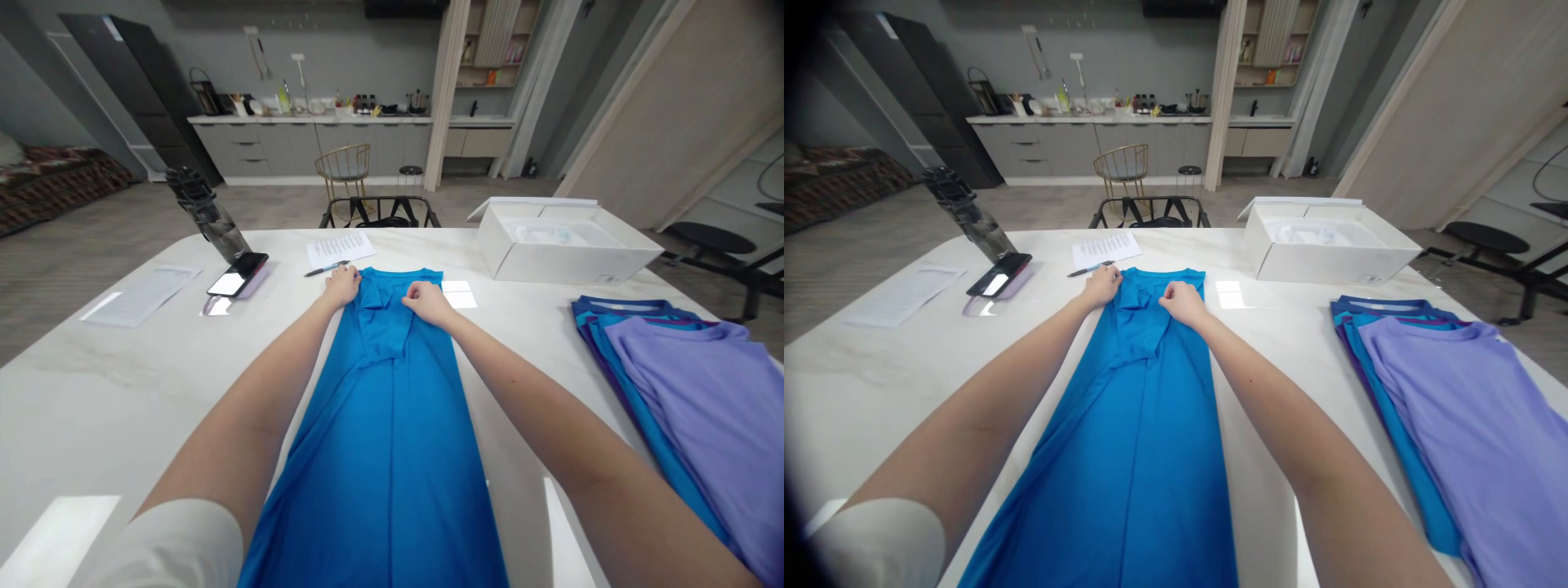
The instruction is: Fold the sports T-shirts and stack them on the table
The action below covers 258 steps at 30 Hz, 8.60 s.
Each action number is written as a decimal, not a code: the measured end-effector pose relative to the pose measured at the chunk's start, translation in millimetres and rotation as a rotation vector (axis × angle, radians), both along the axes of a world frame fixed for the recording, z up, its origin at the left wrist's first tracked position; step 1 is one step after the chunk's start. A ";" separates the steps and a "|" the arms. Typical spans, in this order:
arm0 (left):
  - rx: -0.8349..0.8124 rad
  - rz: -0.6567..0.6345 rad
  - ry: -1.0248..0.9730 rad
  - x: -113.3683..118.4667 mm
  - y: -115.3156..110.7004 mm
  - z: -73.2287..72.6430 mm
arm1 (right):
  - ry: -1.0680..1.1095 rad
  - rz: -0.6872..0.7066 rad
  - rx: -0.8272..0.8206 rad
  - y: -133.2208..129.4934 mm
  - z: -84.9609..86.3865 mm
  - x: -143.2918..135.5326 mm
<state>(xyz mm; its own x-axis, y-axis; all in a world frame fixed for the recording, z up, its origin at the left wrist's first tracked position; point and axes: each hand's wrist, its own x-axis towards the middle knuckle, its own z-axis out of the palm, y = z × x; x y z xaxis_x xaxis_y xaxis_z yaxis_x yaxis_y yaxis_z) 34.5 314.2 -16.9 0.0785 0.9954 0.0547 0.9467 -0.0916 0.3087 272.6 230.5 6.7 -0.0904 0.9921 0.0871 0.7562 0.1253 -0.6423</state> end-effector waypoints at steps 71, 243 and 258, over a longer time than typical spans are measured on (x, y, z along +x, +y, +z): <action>-0.169 -0.159 0.158 -2.5 -391.8 43.5 | -0.604 0.431 0.119 -226.1 22.5 -60.3; -0.066 0.114 -0.872 -10.6 -220.3 -12.8 | -0.034 -0.223 -0.117 -171.5 -18.2 53.7; -0.524 0.074 -0.807 -22.0 -190.5 6.8 | 0.127 0.030 -0.741 -103.6 0.6 78.0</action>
<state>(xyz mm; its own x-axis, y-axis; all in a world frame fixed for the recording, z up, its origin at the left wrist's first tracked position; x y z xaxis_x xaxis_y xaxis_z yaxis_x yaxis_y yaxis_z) 12.5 123.7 -10.0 0.1482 0.9096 -0.3882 0.4296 0.2943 0.8537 350.6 126.9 7.3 -0.1524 0.7922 -0.5909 0.6736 -0.3542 -0.6487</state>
